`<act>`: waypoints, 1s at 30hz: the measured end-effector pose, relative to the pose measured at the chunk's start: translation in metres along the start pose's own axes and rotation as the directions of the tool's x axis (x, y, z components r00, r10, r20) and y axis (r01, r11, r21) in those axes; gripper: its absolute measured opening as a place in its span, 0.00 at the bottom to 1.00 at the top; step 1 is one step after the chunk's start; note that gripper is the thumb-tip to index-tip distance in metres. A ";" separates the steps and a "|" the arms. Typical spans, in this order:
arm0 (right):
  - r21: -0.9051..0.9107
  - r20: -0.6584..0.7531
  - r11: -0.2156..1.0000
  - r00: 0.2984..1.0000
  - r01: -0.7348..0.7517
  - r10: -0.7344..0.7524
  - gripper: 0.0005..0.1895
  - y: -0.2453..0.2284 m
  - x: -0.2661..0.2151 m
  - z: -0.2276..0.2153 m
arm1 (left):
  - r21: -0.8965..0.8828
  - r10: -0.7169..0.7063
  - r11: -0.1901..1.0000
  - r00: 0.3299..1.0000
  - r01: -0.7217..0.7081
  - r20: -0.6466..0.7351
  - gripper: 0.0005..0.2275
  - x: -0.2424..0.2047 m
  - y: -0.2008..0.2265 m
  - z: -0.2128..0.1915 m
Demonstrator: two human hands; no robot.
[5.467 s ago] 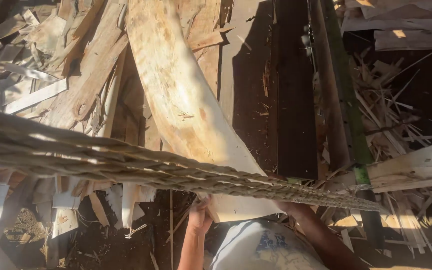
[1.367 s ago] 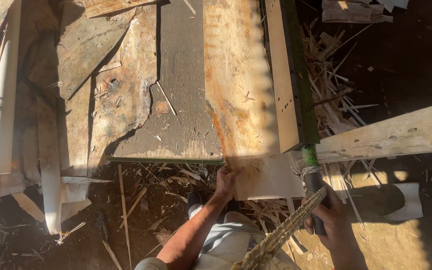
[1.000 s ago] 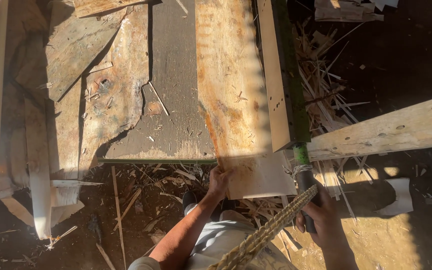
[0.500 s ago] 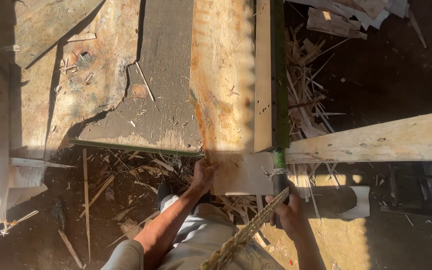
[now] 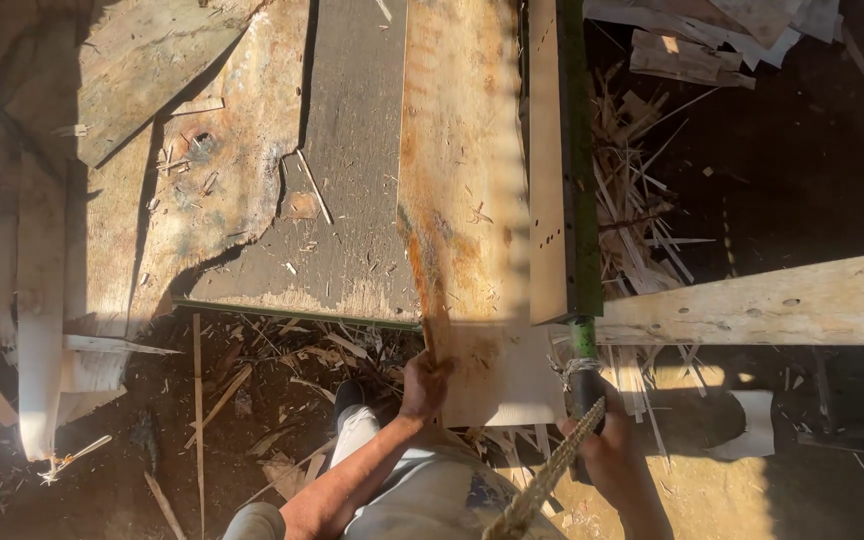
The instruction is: Sorting and organizing thin wood strips on a processing table.
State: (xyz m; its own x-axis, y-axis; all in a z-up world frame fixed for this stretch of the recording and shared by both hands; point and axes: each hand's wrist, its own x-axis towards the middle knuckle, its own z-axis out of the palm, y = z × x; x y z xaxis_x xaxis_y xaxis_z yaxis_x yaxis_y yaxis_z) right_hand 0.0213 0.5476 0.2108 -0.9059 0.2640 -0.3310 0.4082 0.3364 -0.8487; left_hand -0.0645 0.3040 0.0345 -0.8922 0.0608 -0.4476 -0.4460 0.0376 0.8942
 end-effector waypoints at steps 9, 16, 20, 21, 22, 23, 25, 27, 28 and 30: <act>-0.011 -0.048 0.940 0.940 -0.340 0.339 0.37 -0.037 -0.004 0.010 | 0.068 -0.114 0.991 0.993 0.115 -0.017 0.10 0.102 0.026 0.007; -0.097 -0.026 0.980 0.985 -0.172 0.171 0.32 -0.024 -0.002 0.003 | -0.096 0.048 0.994 0.999 -0.046 0.018 0.10 0.198 0.047 0.014; -0.158 -0.079 0.972 0.984 -0.172 0.161 0.28 -0.004 -0.002 0.013 | 0.005 0.077 0.997 0.997 -0.077 -0.028 0.10 0.231 0.041 0.020; -0.249 -0.084 0.966 0.995 -0.070 0.050 0.26 0.013 0.000 0.016 | 0.029 0.115 0.993 0.993 -0.114 -0.033 0.10 0.234 0.038 0.019; -0.255 -0.086 0.964 0.995 -0.073 0.052 0.26 0.004 0.003 0.025 | 0.023 0.111 0.994 0.993 -0.111 -0.031 0.10 0.241 0.035 0.022; -0.233 -0.094 0.956 0.982 -0.180 0.162 0.27 -0.005 0.004 0.034 | -0.020 0.051 0.998 0.998 -0.051 -0.027 0.10 0.245 0.029 0.025; -0.212 -0.105 0.933 0.956 -0.290 0.273 0.29 0.004 0.007 0.045 | -0.064 -0.013 0.998 1.000 0.012 -0.015 0.10 0.249 0.025 0.027; -0.300 -0.101 0.948 0.992 -0.108 0.081 0.36 0.037 0.013 0.050 | 0.057 0.039 0.998 0.998 -0.036 -0.050 0.11 0.249 0.031 0.024; -0.300 -0.104 0.948 0.991 -0.109 0.081 0.36 0.026 0.014 0.048 | 0.057 0.040 0.998 0.998 -0.038 -0.047 0.11 0.248 0.039 0.024; -0.165 -0.072 0.952 0.966 -0.258 0.249 0.36 0.006 0.010 0.050 | 0.315 0.035 0.949 0.992 0.007 -0.125 0.18 0.239 0.047 0.016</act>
State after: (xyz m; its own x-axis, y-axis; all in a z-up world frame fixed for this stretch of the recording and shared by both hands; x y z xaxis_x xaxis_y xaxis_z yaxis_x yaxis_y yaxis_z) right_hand 0.0094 0.5072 0.1825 -0.7650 0.4042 -0.5014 0.6409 0.4013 -0.6543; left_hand -0.2975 0.3364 -0.0301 -0.9090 -0.0628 -0.4121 -0.4067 0.3506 0.8436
